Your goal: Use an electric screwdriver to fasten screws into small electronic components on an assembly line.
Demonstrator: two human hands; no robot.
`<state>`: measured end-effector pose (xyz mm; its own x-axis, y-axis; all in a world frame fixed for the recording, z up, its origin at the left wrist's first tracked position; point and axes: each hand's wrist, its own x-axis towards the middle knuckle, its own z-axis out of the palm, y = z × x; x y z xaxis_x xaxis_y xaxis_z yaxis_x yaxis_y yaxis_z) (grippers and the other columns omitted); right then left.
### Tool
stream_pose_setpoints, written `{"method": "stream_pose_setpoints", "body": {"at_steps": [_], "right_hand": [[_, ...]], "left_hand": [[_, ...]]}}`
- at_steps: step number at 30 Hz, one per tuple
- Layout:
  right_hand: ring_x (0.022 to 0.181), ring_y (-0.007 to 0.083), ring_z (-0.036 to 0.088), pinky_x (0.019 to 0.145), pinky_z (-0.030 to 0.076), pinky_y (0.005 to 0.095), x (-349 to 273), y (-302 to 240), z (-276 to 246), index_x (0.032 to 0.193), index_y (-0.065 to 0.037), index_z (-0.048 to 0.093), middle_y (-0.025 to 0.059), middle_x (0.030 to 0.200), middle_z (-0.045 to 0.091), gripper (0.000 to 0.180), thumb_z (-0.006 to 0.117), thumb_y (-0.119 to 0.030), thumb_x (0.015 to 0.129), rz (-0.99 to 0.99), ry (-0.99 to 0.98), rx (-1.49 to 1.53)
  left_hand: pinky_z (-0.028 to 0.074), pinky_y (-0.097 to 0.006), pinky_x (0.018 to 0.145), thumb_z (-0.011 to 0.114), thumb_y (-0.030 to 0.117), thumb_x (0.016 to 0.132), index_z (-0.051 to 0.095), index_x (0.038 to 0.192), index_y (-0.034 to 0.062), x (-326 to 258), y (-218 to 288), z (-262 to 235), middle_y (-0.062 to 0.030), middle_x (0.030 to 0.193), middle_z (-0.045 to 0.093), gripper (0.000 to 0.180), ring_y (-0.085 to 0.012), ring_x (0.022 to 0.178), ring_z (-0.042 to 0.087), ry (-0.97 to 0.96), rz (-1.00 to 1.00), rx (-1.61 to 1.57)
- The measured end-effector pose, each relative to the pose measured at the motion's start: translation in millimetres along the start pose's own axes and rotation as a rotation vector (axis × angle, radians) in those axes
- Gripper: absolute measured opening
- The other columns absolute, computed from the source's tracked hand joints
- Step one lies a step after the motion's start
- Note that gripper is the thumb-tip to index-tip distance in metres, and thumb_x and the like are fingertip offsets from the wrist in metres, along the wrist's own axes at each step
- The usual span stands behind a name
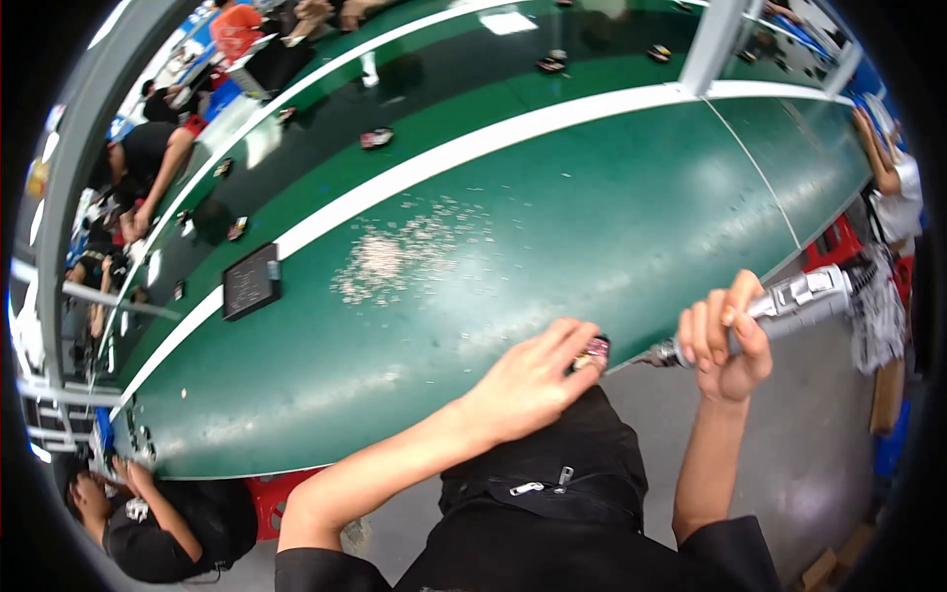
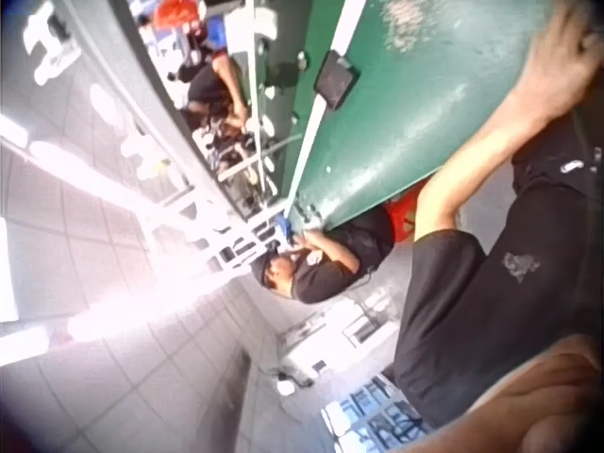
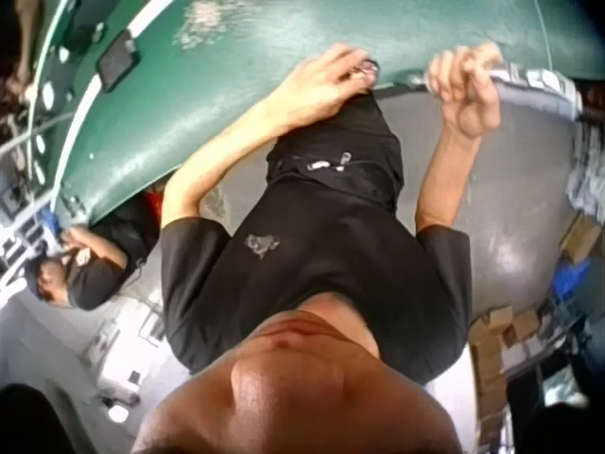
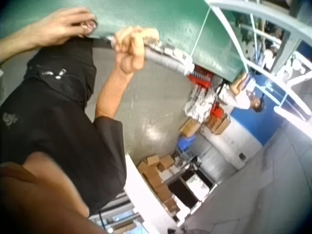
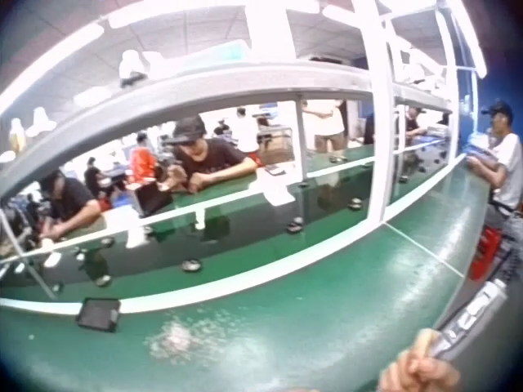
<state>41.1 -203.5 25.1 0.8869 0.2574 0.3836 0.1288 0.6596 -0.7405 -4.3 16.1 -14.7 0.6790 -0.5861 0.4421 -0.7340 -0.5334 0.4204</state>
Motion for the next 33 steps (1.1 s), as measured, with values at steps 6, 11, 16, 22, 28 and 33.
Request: {"method": "stream_pose_setpoints", "body": {"at_steps": [6, 11, 16, 22, 28, 33], "right_hand": [[0.039, 0.0088, 0.033, 0.042, 0.037, 0.0257, -16, -6, -4, 0.082, -0.008, 0.039, -0.0004, 0.049, 0.035, 0.015, 0.048, -0.016, 0.091, -0.019, 0.109, 0.072], [0.04, 0.0099, 0.035, 0.046, 0.037, 0.0282, -2, 8, 5, 0.085, -0.007, 0.042, -0.0009, 0.05, 0.035, 0.013, 0.048, -0.017, 0.091, 0.009, 0.089, 0.109], [0.04, 0.0114, 0.039, 0.046, 0.039, 0.0289, -1, 10, -2, 0.086, -0.007, 0.045, 0.0003, 0.05, 0.039, 0.011, 0.046, -0.017, 0.091, -0.021, 0.035, 0.051], [0.04, 0.0117, 0.04, 0.046, 0.039, 0.0289, -1, 16, -8, 0.087, -0.007, 0.045, 0.0005, 0.051, 0.04, 0.011, 0.046, -0.017, 0.091, -0.017, 0.05, 0.017], [0.04, 0.0114, 0.04, 0.046, 0.04, 0.0289, 4, 20, -7, 0.086, -0.008, 0.043, 0.0004, 0.05, 0.039, 0.013, 0.045, -0.019, 0.092, -0.024, 0.022, -0.013], [0.039, 0.0111, 0.04, 0.046, 0.04, 0.0285, 11, 25, -10, 0.086, -0.008, 0.042, -0.0001, 0.05, 0.038, 0.014, 0.045, -0.02, 0.092, 0.015, 0.002, -0.05]], "left_hand": [[0.056, -0.035, 0.07, 0.059, 0.004, 0.075, 0.057, 0.102, -0.0023, -4, 8, 9, -0.0185, 0.112, 0.055, 0.027, -0.0311, 0.102, 0.056, 0.027, 0.054, 0.059], [0.054, -0.038, 0.079, 0.063, -0.004, 0.067, 0.059, 0.11, 0.0029, -10, 0, -1, -0.015, 0.118, 0.057, 0.044, -0.032, 0.102, 0.058, 0.004, -0.066, 0.028], [0.051, -0.04, 0.085, 0.066, -0.008, 0.061, 0.056, 0.112, -0.0023, -4, 1, -1, -0.0169, 0.121, 0.057, 0.052, -0.0341, 0.103, 0.058, -0.017, -0.085, -0.07], [0.054, -0.037, 0.082, 0.07, -0.002, 0.062, 0.059, 0.11, -0.0044, 1, 2, 0, -0.0155, 0.121, 0.057, 0.049, -0.0301, 0.105, 0.058, -0.078, -0.096, 0.008], [0.054, -0.038, 0.081, 0.067, 0.0, 0.067, 0.06, 0.106, -0.0071, 1, -2, 5, -0.0167, 0.117, 0.059, 0.04, -0.03, 0.103, 0.058, -0.079, -0.065, 0.068], [0.053, -0.039, 0.078, 0.063, -0.012, 0.062, 0.058, 0.109, -0.0077, 1, -2, 9, -0.0193, 0.119, 0.058, 0.047, -0.0343, 0.097, 0.058, -0.027, -0.092, -0.01]]}}
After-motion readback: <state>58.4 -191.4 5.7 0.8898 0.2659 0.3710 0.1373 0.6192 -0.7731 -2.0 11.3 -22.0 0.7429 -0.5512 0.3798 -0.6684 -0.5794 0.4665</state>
